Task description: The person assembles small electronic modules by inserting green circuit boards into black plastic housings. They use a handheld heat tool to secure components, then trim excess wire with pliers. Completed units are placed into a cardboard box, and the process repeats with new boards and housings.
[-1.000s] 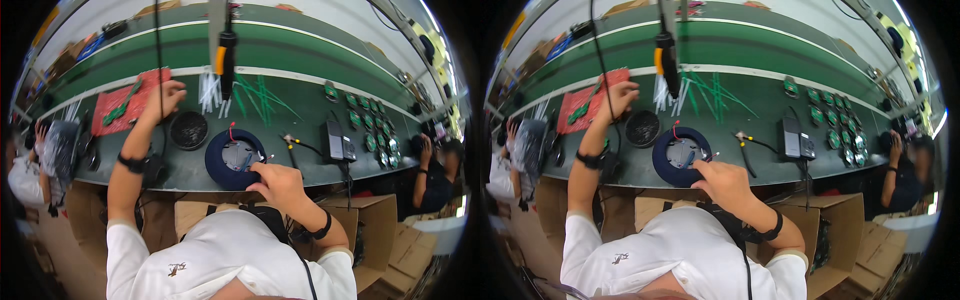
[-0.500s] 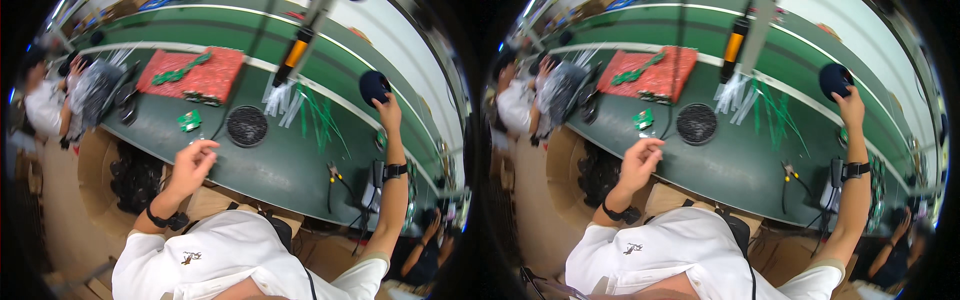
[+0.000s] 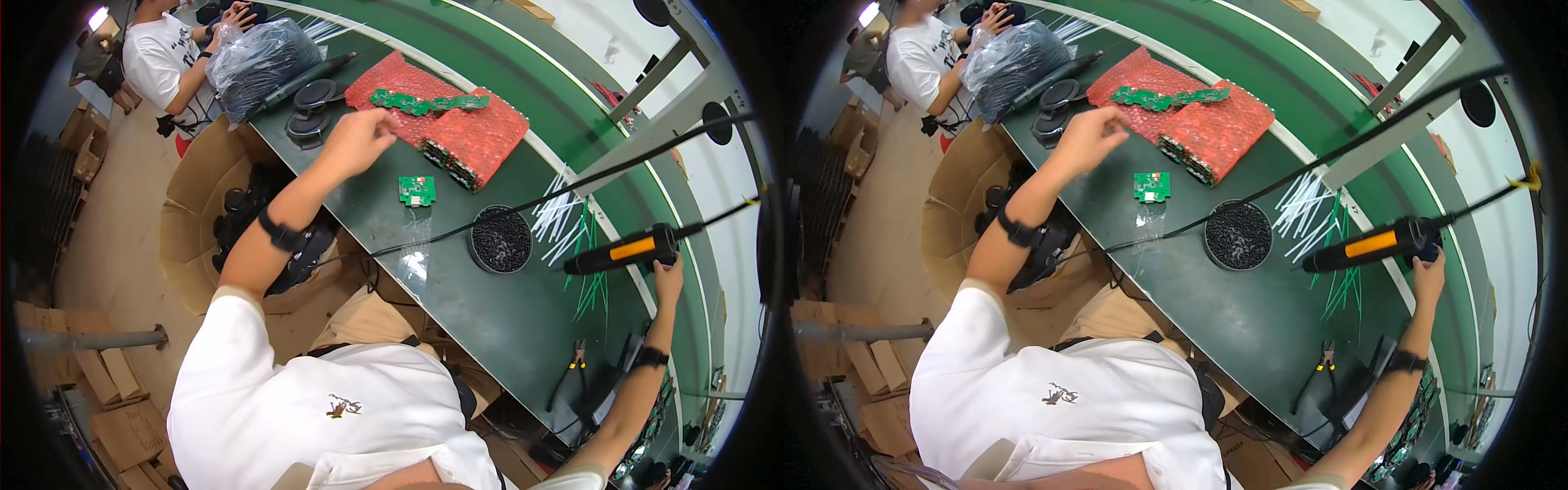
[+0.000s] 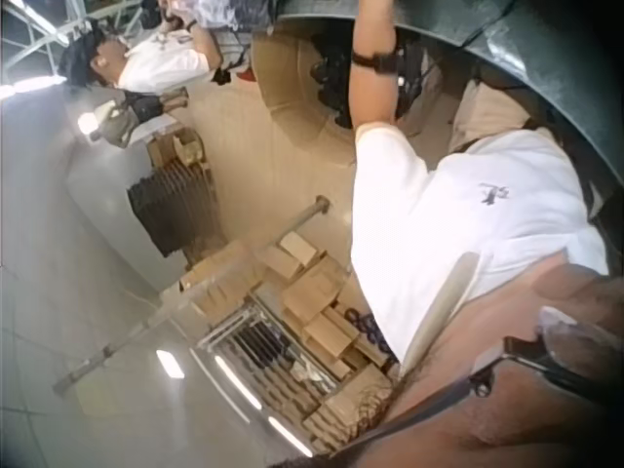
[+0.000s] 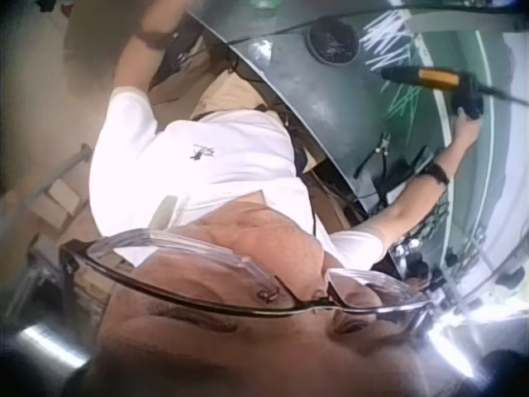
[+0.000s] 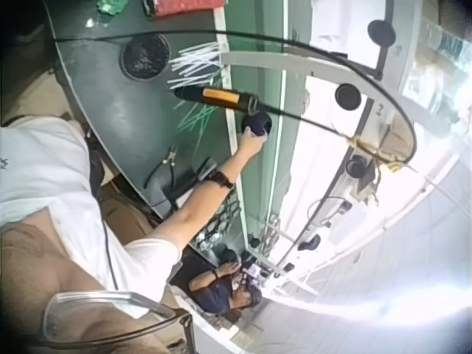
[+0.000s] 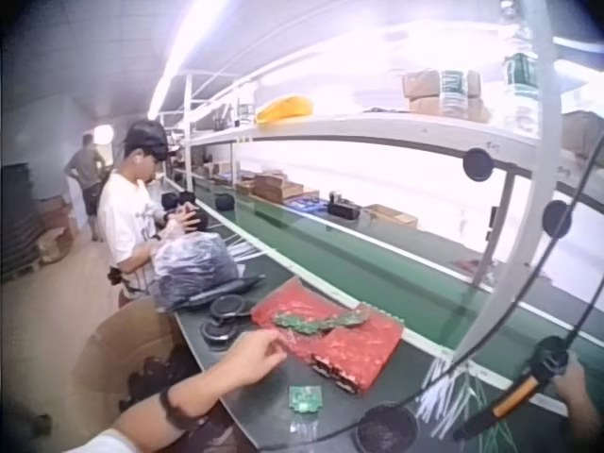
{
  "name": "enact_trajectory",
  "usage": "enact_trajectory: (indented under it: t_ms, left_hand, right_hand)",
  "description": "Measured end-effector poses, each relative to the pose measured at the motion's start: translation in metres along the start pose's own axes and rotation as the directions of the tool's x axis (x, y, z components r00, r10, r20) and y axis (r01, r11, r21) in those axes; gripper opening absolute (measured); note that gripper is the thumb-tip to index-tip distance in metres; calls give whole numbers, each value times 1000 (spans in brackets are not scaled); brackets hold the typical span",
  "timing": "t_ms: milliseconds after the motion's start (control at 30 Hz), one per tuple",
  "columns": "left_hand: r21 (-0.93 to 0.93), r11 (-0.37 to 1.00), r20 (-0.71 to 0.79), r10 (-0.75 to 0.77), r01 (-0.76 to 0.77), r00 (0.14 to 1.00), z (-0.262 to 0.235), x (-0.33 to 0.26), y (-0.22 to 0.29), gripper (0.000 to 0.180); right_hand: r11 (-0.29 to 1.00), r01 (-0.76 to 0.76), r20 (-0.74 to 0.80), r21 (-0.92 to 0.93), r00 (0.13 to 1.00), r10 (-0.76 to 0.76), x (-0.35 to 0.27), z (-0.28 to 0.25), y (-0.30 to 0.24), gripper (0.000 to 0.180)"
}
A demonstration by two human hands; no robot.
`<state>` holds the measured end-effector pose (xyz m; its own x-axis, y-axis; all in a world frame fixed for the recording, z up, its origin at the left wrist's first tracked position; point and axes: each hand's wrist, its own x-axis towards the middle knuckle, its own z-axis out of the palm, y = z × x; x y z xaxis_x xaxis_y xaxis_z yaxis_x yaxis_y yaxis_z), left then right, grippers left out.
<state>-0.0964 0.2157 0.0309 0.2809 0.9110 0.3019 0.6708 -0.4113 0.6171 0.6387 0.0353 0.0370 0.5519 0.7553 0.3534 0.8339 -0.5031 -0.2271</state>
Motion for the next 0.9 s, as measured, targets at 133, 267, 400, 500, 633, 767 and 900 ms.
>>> enact_trajectory:
  t_ms: [133,267,400,500,633,767,900]
  left_hand:
    - [304,953,19,17,-22,1000,35,62,-41,31]
    - [578,816,83,-21,-31,996,46,108,-59,48]
    - [658,749,95,15,-74,995,36,106,-42,55]
    - [432,899,-65,116,-77,991,26,90,-53,56]
    - [56,953,-111,301,-296,947,0,20,15,52]
    - [-324,879,193,422,-348,886,0,-74,105,54]
    - [-409,815,175,512,-411,841,33,-108,135,48]
  right_hand:
    - [985,42,164,166,984,-70,-75,-56,-56,45]
    - [930,104,207,351,961,-186,-198,-119,-143,34]
    - [836,-145,364,530,929,-70,-290,-140,-184,30]
    - [673,-255,413,694,907,-82,-332,-121,-194,27]
    - [447,-431,501,784,864,-44,-357,-98,-224,18]
    - [167,-462,490,871,837,-244,-336,-68,-304,50]
    - [509,-219,412,832,859,-304,-303,-37,-351,37]
